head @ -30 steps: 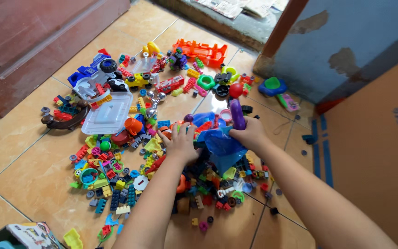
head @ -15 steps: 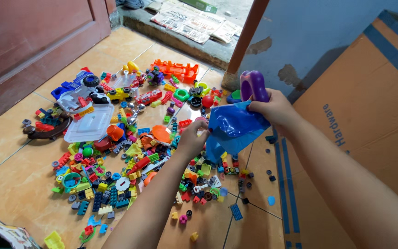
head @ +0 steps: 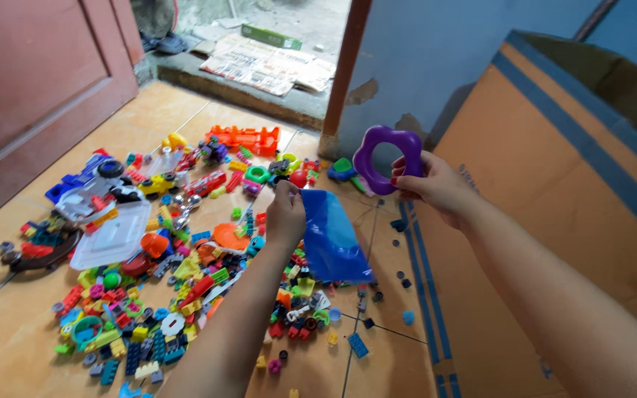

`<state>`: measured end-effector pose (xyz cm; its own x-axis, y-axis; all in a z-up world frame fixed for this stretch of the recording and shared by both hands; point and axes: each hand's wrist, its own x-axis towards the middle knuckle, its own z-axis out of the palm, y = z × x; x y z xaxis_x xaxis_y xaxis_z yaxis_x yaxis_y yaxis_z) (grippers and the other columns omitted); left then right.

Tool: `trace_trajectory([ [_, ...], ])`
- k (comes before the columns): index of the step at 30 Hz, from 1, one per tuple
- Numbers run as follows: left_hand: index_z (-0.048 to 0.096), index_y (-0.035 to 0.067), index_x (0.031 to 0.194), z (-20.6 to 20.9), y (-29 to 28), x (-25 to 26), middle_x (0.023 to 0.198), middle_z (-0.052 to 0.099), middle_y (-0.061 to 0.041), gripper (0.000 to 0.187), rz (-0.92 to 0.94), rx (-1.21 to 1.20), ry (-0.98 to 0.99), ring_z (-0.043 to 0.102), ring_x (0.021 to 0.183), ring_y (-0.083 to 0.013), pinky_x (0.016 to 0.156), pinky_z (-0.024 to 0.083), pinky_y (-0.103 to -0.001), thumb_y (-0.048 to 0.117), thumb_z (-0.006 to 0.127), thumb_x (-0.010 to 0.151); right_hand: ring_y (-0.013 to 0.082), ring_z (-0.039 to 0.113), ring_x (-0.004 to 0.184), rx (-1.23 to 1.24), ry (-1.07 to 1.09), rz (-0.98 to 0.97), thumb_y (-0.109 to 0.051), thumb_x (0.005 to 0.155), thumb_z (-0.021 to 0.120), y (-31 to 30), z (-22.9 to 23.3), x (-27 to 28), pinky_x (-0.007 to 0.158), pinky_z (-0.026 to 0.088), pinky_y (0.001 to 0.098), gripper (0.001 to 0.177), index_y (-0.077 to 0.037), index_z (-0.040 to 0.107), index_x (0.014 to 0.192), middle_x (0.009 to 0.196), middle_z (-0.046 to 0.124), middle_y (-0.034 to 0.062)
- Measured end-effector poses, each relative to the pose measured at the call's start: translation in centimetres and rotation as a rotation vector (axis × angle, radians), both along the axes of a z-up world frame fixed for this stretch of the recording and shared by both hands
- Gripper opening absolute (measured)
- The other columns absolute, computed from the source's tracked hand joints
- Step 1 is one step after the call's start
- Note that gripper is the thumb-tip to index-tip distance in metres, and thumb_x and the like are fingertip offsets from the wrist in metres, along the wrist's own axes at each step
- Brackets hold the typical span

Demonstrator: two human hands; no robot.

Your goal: The person sits on a tiled floor and picks up various scattered toys, including plastic vehicles, building blocks, and a small container, placing them into a large cardboard box. The person also folds a smaller cardboard box before adding it to the larger one.

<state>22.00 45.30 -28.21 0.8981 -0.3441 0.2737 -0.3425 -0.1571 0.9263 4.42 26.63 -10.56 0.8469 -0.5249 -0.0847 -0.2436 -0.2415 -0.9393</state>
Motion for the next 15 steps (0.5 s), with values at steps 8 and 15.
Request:
trace_trajectory([
  [8, 0.058, 0.009, 0.105, 13.0, -6.9, -0.9, 0.090, 0.072, -0.020, 0.011, -0.081, -0.068, -0.274, 0.071, 0.088, -0.0395, 0.076, 0.053, -0.049, 0.016, 0.060, 0.096, 0.0177, 0.066, 0.087, -0.193, -0.117, -0.188, 0.000, 0.086, 0.071, -2.2, 11.5, -6.7, 0.078, 0.055, 0.0322, 0.037, -0.002, 0.064, 0.122, 0.097, 0.066, 0.0079],
  [15, 0.059, 0.008, 0.102, 23.0, -14.6, -7.1, 0.086, 0.070, -0.012, 0.009, -0.042, -0.350, -0.152, 0.071, 0.080, -0.0294, 0.073, 0.054, -0.042, 0.016, 0.061, 0.097, 0.0150, 0.068, 0.090, -0.329, -0.318, -0.252, -0.006, 0.084, 0.075, -5.2, 20.6, -16.1, 0.076, 0.059, 0.0296, 0.043, -0.001, 0.059, 0.123, 0.106, 0.066, 0.0089],
])
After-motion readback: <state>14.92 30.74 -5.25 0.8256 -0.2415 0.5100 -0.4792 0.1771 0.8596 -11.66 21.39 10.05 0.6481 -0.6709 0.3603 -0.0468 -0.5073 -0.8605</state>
